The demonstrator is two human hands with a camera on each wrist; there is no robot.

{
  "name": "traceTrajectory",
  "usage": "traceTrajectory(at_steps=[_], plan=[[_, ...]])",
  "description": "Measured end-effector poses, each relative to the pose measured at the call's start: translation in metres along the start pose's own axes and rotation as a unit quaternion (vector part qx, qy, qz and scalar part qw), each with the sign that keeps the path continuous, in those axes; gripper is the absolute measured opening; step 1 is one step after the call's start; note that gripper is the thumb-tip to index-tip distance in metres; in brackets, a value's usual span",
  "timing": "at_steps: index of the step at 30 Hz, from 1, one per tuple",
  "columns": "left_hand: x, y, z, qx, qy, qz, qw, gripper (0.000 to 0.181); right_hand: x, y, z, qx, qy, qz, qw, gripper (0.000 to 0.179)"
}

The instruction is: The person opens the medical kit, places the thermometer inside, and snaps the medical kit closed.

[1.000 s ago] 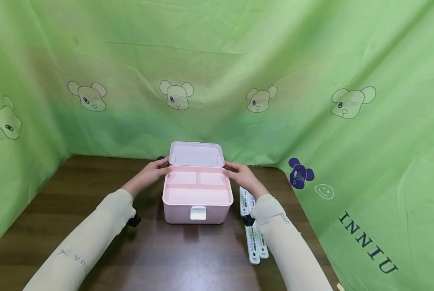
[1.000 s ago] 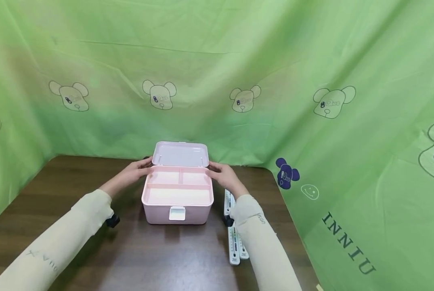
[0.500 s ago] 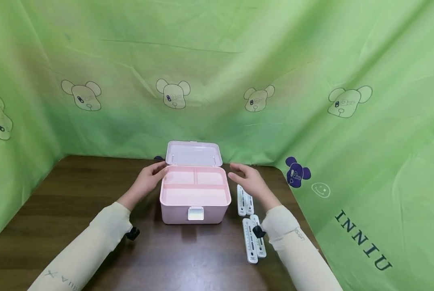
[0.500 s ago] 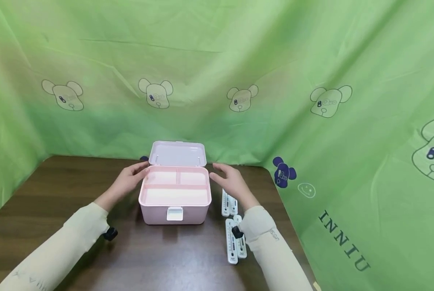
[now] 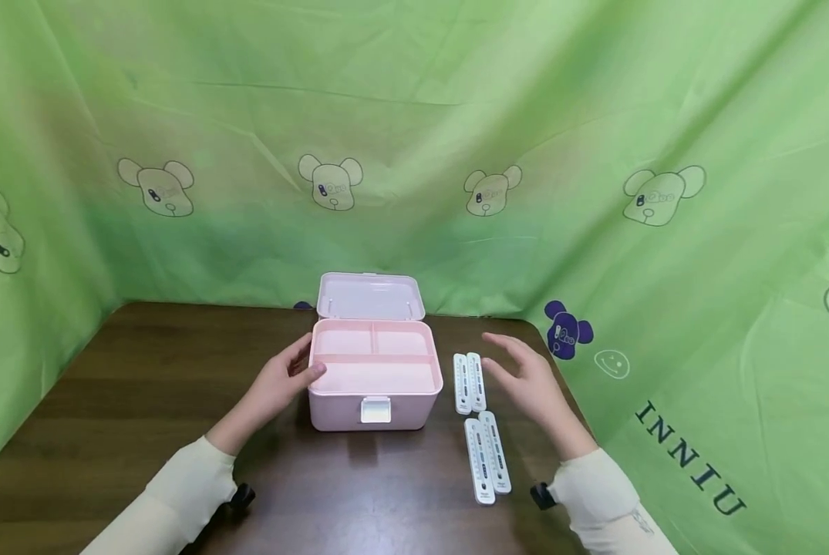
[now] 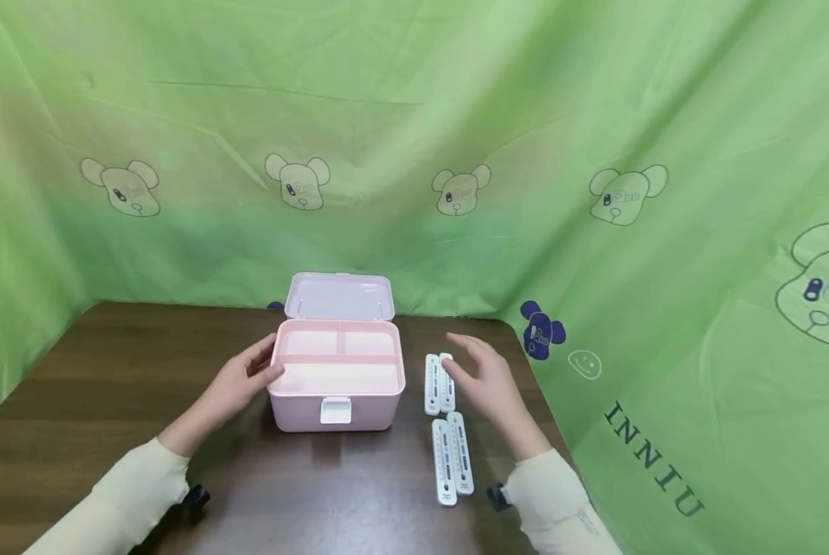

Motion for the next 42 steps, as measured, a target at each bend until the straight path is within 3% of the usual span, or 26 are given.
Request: traceTrajectory(at_steps=[4,11,20,26,35,42], plan=[[-0.003,0.001,-0.016,-0.001,-0.006,-0.003,1.0000,0.092,0.014,0.006,-0.021,0.012,0.011,-0.013,0.9998,0.053],[-0.006,0.002,-0.033,-0.008,0.023,0.035,0.9991,0.105,0.025,0.015,-0.064,0.025,0.009,-0.053,0.9983,0.060],[-0.015,0.003,-0.035,-0.022,0.038,0.027,0.9987,0.104,0.030,0.031,-0.111,0.040,-0.005,-0.100,0.9941,0.079],[-0.013,0.003,-0.036,-0.018,0.050,0.022,0.9984,0.102,0.016,0.042,-0.135,0.004,-0.052,-0.088,0.9947,0.087],[-0.009,0.002,-0.036,0.006,0.042,0.017,0.9989,0.103,-0.003,0.047,-0.150,-0.023,-0.056,-0.122,0.9907,0.090],[-0.006,0.002,-0.036,0.007,0.037,0.022,0.9990,0.102,-0.013,0.048,-0.151,-0.073,-0.066,-0.157,0.9826,0.089]])
Point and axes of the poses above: each hand's wrist, its own z-axis towards the middle knuckle, its own x-axis out of the back of the hand, y = z × x, the point moved 4 cm from there along z, towards the middle knuckle, and after that the axes turned 12 degrees about y, right-handed, at the moved point
